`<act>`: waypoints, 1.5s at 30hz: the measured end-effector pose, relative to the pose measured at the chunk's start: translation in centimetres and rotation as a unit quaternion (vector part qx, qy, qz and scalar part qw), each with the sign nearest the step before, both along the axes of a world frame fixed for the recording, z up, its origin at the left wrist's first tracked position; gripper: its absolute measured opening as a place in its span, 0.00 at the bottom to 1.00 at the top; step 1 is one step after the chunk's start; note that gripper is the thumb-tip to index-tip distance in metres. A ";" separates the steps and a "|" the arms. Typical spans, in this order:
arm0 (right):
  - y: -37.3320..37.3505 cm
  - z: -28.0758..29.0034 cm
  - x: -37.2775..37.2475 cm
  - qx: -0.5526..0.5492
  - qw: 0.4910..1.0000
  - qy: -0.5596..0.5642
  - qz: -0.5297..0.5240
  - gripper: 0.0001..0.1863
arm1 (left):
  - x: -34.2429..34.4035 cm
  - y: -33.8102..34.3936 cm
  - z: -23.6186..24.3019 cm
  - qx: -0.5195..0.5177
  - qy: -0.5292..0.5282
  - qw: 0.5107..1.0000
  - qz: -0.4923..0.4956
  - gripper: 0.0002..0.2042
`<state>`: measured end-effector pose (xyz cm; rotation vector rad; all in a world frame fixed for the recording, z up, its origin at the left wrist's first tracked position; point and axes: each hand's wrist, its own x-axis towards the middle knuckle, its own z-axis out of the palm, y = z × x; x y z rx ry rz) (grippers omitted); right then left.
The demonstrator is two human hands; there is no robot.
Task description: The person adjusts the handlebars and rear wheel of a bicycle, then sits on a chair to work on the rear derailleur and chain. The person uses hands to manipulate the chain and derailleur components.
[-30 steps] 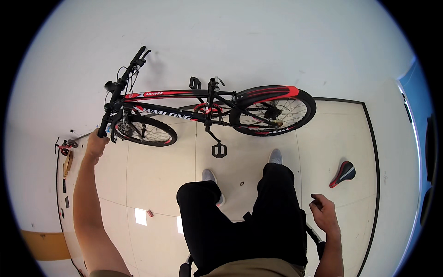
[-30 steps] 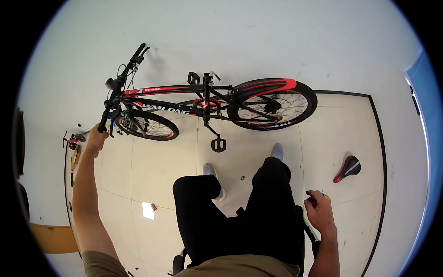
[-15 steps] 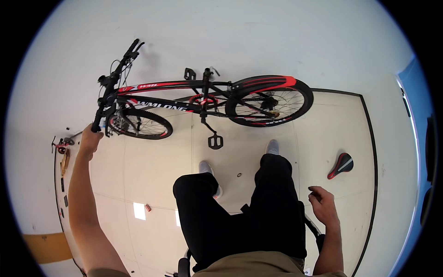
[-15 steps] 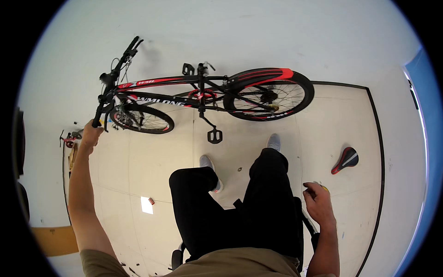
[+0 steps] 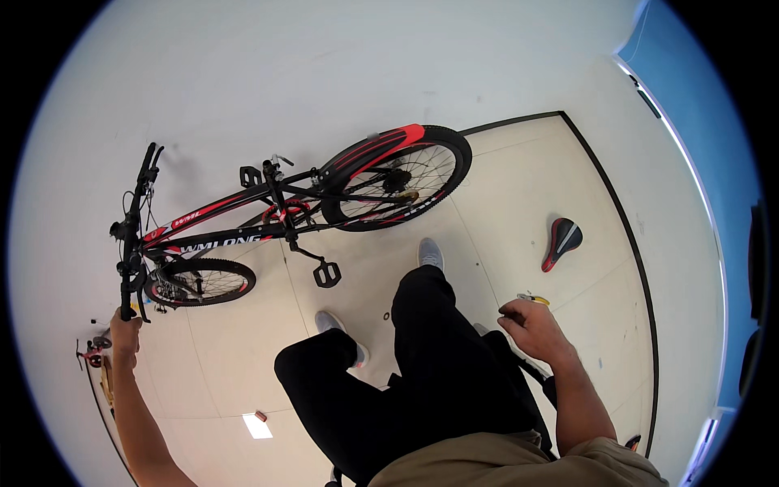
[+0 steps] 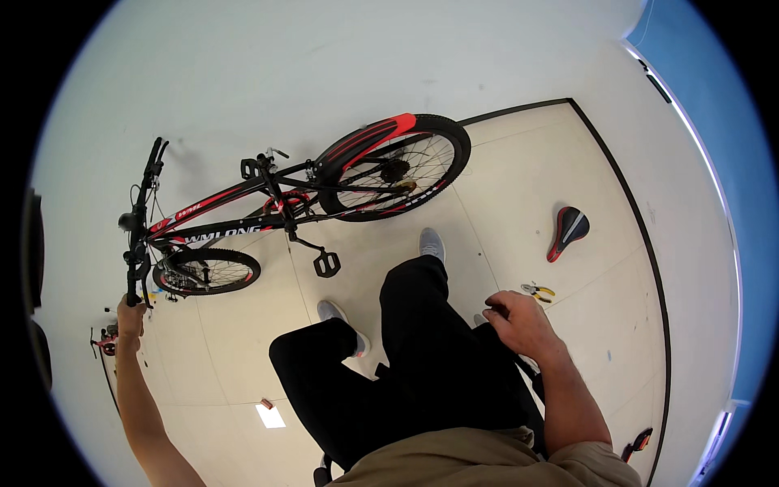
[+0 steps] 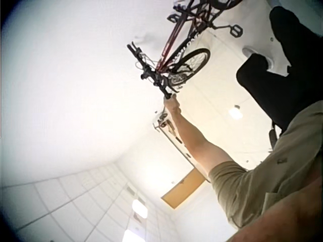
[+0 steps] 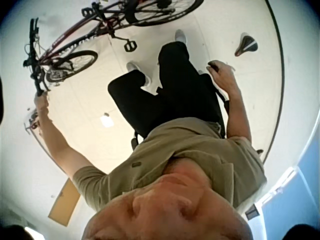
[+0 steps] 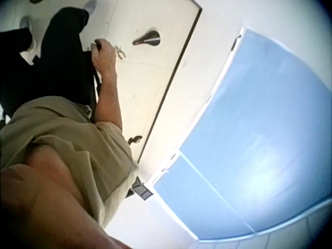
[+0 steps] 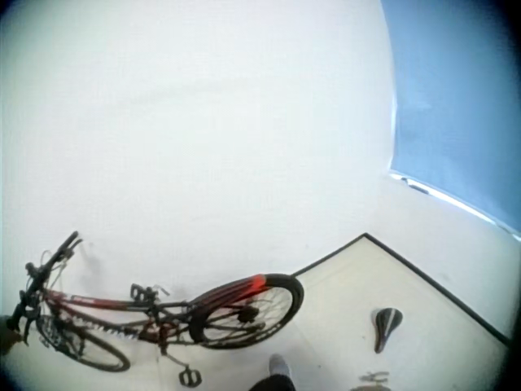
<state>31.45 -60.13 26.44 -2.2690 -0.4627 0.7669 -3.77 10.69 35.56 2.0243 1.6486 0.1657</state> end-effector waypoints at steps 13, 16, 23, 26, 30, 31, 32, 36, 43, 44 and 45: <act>0.1 -0.5 0.1 0.013 1.000 -0.019 0.008 0.15 | -1.3 1.0 -0.5 0.006 -0.013 1.000 -0.014 0.09; -0.1 -0.1 0.2 -0.002 1.000 -0.003 0.008 0.16 | -0.2 -0.4 -0.2 0.005 -0.015 1.000 -0.013 0.08; -0.3 0.4 0.4 -0.007 1.000 -0.011 0.016 0.16 | -0.6 0.0 -0.7 0.012 -0.026 1.000 -0.009 0.07; -0.1 0.5 0.4 -0.016 1.000 -0.009 0.012 0.16 | -0.9 0.7 -0.9 0.021 -0.023 0.999 -0.011 0.07; -0.1 0.6 0.0 -0.033 0.999 0.010 0.013 0.17 | -1.7 1.9 -1.6 0.037 -0.007 0.999 -0.020 0.08; -0.1 0.6 0.0 -0.032 0.999 0.008 0.009 0.17 | -1.3 1.9 -1.5 0.040 -0.007 0.999 -0.025 0.08; -0.1 0.6 0.1 -0.032 0.999 0.005 0.005 0.17 | -1.0 1.8 -1.4 0.043 -0.006 0.999 -0.030 0.08; 0.4 0.8 0.6 -0.022 1.000 0.014 -0.003 0.17 | -1.5 2.5 -1.4 0.050 -0.020 0.998 -0.035 0.08; 1.9 0.5 1.2 -0.007 1.000 0.005 0.028 0.16 | -3.6 1.1 0.2 0.053 -0.004 0.999 -0.001 0.09; 2.3 0.5 1.4 -0.002 0.999 0.006 0.032 0.15 | -4.0 1.1 0.6 0.055 -0.004 0.998 0.005 0.09; 2.6 0.5 1.5 0.003 0.999 0.007 0.036 0.15 | -4.5 1.0 1.0 0.057 -0.004 0.998 0.012 0.09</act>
